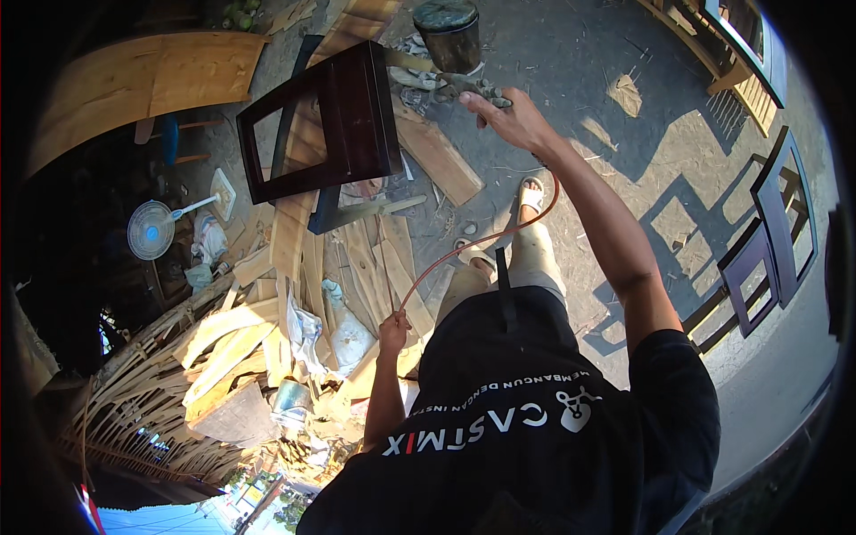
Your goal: The person uses a spray gun to apply a finish to wooden frames, then picks up and inspects the frames, moving between different stacks of wood products in a workshop.
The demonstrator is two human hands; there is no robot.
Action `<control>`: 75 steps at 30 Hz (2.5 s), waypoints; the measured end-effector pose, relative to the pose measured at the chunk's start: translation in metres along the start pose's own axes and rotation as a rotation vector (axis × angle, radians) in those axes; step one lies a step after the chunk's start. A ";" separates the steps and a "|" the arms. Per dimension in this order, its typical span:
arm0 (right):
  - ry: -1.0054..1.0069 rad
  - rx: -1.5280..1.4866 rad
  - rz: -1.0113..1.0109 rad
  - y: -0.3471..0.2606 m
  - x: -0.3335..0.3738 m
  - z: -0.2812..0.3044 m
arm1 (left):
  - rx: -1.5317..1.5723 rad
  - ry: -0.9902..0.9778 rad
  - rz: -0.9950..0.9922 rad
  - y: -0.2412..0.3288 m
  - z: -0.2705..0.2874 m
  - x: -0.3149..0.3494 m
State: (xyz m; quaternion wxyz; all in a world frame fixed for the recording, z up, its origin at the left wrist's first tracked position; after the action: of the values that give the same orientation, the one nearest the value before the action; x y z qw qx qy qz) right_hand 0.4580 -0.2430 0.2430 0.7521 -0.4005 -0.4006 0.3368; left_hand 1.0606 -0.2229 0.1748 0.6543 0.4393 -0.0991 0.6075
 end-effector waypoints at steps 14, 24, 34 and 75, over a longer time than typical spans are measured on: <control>-0.074 -0.015 0.003 0.092 0.105 -0.001 | -0.274 0.016 -0.112 0.030 0.010 -0.004; 0.166 -0.043 -0.116 0.154 0.132 0.017 | -0.454 -0.149 -0.113 0.074 0.010 -0.022; 0.343 -0.011 -0.181 0.163 0.162 0.066 | 0.400 -0.006 0.833 0.027 0.048 0.002; 0.380 -0.117 0.082 -0.162 -0.137 0.196 | 1.655 0.601 -1.219 0.556 0.570 -0.367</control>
State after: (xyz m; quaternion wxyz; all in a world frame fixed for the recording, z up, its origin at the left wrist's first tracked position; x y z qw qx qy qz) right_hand 0.2553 -0.3649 0.4089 0.7754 -0.5157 -0.2535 0.2618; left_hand 0.7116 -0.9480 0.5220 0.3437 0.5544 0.7449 0.1399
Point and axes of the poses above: each hand's wrist, its own x-axis away from the middle knuckle, its own z-axis out of the back of the hand, y = z × x, the point moved 2 cm from there along -x, towards the middle knuckle, and after that the axes turned 14 degrees about x, right-handed, at the moved point
